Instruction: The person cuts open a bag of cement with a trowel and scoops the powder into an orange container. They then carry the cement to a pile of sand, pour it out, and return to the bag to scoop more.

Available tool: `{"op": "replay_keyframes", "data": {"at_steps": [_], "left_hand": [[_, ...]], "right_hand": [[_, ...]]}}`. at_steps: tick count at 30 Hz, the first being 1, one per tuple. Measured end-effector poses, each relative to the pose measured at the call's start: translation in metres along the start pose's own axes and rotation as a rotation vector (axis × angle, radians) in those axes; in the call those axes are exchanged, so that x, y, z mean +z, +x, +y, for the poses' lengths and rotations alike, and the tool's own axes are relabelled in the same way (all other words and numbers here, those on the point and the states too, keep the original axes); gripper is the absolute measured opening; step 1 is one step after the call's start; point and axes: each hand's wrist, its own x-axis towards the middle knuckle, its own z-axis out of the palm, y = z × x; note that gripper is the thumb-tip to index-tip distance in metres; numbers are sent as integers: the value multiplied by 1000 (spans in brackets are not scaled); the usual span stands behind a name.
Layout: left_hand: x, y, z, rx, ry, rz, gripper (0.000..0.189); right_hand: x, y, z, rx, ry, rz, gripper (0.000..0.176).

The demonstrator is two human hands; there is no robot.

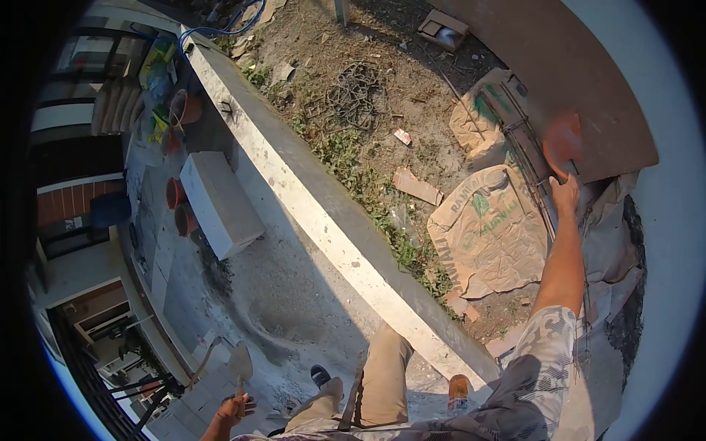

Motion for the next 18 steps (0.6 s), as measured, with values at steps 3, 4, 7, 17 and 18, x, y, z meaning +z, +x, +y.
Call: {"op": "replay_keyframes", "data": {"at_steps": [3, 4, 7, 17, 18], "left_hand": [[2, 2, -9, 65, -77, -80, 43], [1, 1, -12, 93, -114, -112, 43], [10, 4, -14, 82, -154, -108, 41], [18, -3, -46, 414, -501, -250, 65], [12, -8, -50, 403, -542, -286, 68]], "right_hand": [[-33, -35, -27, -27, 94, 215, 47], [-41, -46, -30, -40, 140, 263, 39], [-83, -93, -42, -23, 162, 440, 24], [-183, -351, -177, -521, 685, 214, 61], [-195, -390, -203, -560, 714, 156, 68]]}}
